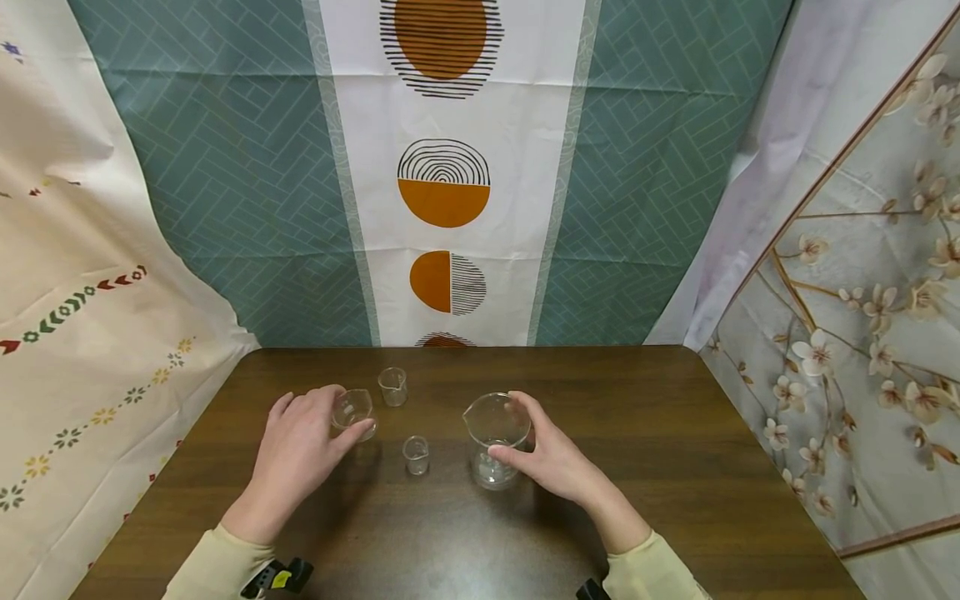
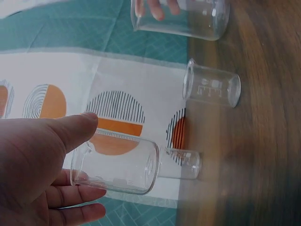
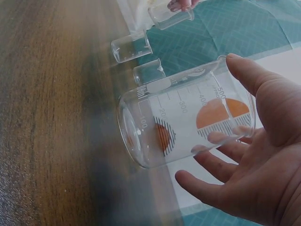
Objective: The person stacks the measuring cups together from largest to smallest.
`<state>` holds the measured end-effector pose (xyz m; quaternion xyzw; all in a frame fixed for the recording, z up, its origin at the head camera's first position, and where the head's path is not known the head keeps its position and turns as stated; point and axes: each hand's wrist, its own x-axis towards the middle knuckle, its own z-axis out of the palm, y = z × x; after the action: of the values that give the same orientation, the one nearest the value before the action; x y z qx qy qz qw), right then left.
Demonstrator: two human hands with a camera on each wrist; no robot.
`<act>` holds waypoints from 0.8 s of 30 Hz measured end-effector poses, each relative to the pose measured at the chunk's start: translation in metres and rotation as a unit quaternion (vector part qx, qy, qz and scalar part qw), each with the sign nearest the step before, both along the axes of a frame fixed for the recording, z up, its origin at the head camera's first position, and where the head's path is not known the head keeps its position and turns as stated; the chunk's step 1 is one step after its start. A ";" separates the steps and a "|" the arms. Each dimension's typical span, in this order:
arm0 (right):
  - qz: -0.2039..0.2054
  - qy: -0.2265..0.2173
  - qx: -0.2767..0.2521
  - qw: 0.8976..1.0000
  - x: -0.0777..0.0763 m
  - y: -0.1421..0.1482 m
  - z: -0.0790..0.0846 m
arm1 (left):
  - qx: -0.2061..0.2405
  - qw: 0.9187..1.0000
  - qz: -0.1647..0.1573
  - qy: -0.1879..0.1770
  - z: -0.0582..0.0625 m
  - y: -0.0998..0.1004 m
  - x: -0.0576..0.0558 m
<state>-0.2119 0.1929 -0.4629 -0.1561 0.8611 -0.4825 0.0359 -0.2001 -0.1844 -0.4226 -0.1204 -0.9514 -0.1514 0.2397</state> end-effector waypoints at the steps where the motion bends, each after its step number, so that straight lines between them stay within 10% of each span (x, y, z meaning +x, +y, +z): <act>1: 0.002 -0.001 -0.001 1.000 0.000 0.000 0.000 | 0.000 1.000 -0.002 0.001 0.001 0.001 0.000; 24: 0.006 -0.011 -0.012 1.000 0.000 0.001 0.000 | 0.009 0.999 -0.032 0.004 0.009 0.027 0.001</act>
<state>-0.2123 0.1937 -0.4629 -0.1567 0.8541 -0.4938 0.0465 -0.1994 -0.1576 -0.4134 -0.1493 -0.9448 -0.1669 0.2392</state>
